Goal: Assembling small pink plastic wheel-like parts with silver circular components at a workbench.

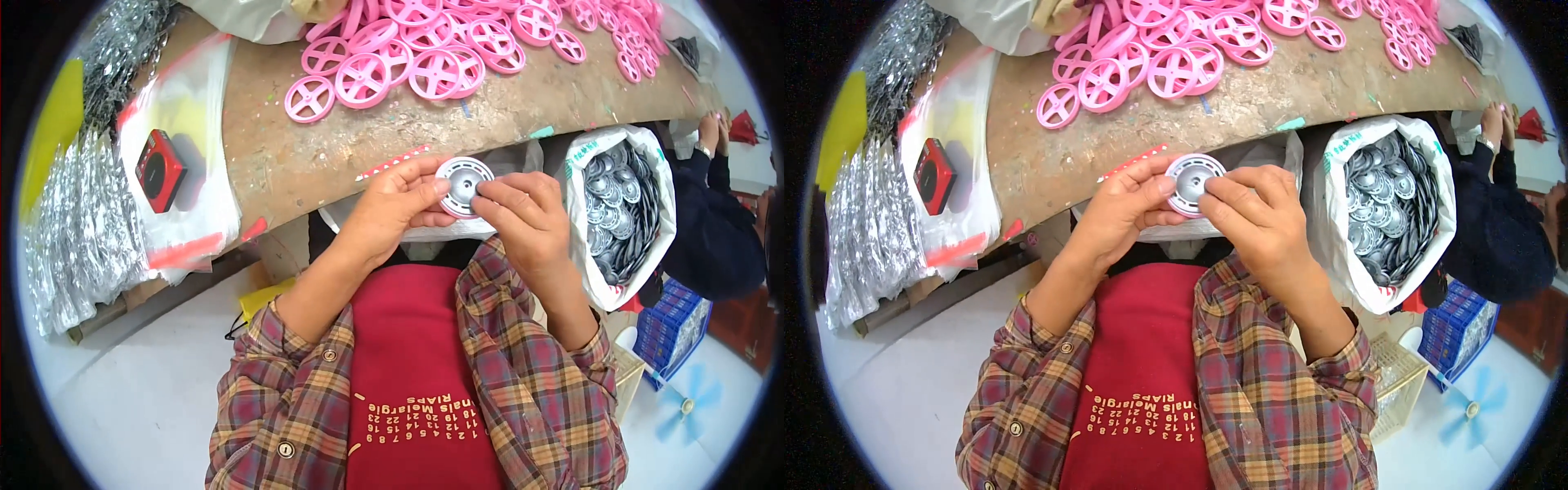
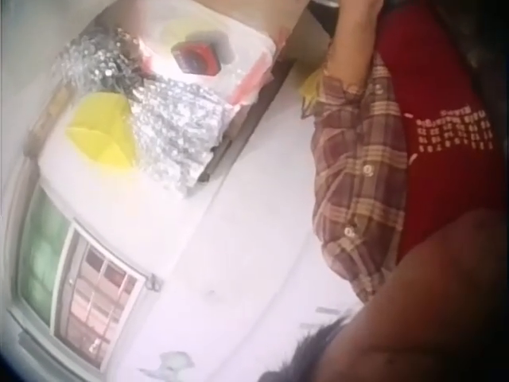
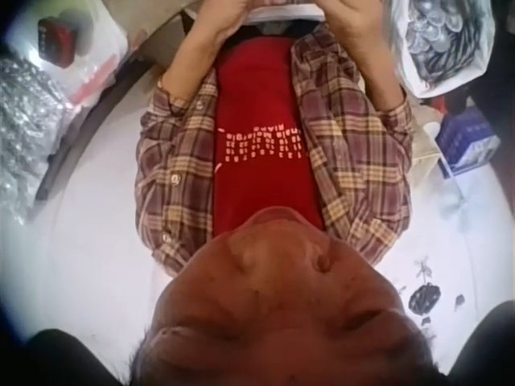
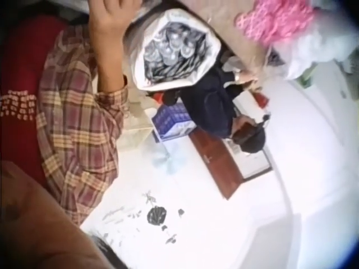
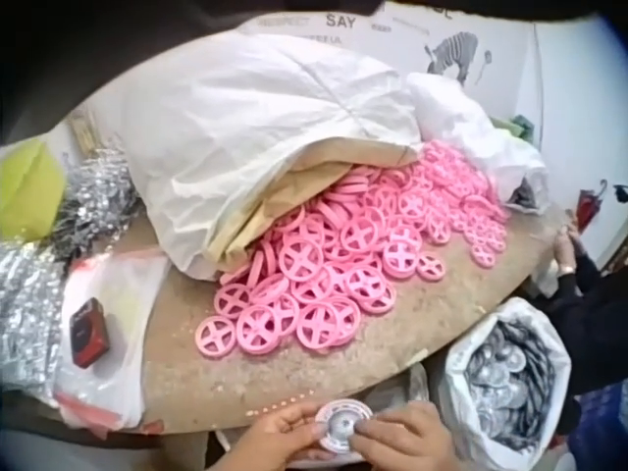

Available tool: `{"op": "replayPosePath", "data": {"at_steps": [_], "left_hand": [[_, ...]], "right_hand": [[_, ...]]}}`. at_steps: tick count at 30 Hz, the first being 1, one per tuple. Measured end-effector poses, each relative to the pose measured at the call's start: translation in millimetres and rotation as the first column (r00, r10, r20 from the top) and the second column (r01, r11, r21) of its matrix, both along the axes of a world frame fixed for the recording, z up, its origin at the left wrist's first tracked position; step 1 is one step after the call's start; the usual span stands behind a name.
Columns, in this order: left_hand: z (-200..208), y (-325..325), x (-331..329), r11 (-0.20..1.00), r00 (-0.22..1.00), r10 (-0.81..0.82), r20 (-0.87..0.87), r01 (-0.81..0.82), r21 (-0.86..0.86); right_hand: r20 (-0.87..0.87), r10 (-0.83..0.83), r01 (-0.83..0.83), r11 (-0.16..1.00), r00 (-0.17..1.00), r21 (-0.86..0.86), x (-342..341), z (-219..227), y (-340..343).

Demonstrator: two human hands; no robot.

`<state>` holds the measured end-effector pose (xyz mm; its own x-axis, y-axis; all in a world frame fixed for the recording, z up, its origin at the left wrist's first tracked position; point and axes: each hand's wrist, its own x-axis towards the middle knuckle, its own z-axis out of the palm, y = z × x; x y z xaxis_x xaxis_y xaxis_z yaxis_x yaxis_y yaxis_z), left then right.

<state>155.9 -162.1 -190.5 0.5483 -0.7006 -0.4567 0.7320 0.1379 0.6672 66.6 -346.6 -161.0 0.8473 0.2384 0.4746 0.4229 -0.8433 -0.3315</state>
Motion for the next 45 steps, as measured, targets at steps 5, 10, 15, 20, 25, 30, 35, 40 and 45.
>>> {"op": "replayPosePath", "data": {"at_steps": [5,10,15,20,25,30,35,40,45], "left_hand": [[-11,0,-9,0.999,0.966,-0.018,0.257,0.008,0.039],[-17,-5,-17,0.978,0.764,-0.021,0.645,-0.118,0.170],[-32,-10,-18,0.966,0.650,-0.022,0.759,-0.181,0.183],[-43,-3,-20,0.978,0.798,-0.050,0.601,-0.083,0.192],[-60,2,-20,0.932,0.636,-0.198,0.746,-0.113,0.344],[-71,35,-20,0.701,0.052,-0.709,0.703,-0.057,0.711],[-58,36,-3,0.782,0.113,-0.573,0.812,-0.222,0.582],[-39,38,-12,0.831,0.254,-0.467,0.847,-0.201,0.518],[-29,71,-47,0.561,0.089,-0.814,0.574,0.378,0.737]], "right_hand": [[-0.252,-0.060,0.159,0.905,0.966,0.395,3,-14,1],[-0.601,0.008,0.452,0.651,0.799,0.610,8,-32,10],[-0.586,0.091,0.496,0.439,0.805,0.749,5,-58,6],[-0.540,0.272,0.421,0.390,0.797,0.819,-4,-72,5],[-0.584,0.210,0.466,0.423,0.784,0.777,-7,-101,3],[-0.668,-0.021,0.286,0.914,0.744,0.289,-15,-106,-15],[-0.569,-0.073,0.061,0.997,0.819,-0.040,-33,-121,-24],[-0.381,-0.120,0.207,0.958,0.917,0.197,-25,-90,-15],[-0.711,0.170,-0.061,0.982,0.682,0.176,-88,-95,-18]]}}
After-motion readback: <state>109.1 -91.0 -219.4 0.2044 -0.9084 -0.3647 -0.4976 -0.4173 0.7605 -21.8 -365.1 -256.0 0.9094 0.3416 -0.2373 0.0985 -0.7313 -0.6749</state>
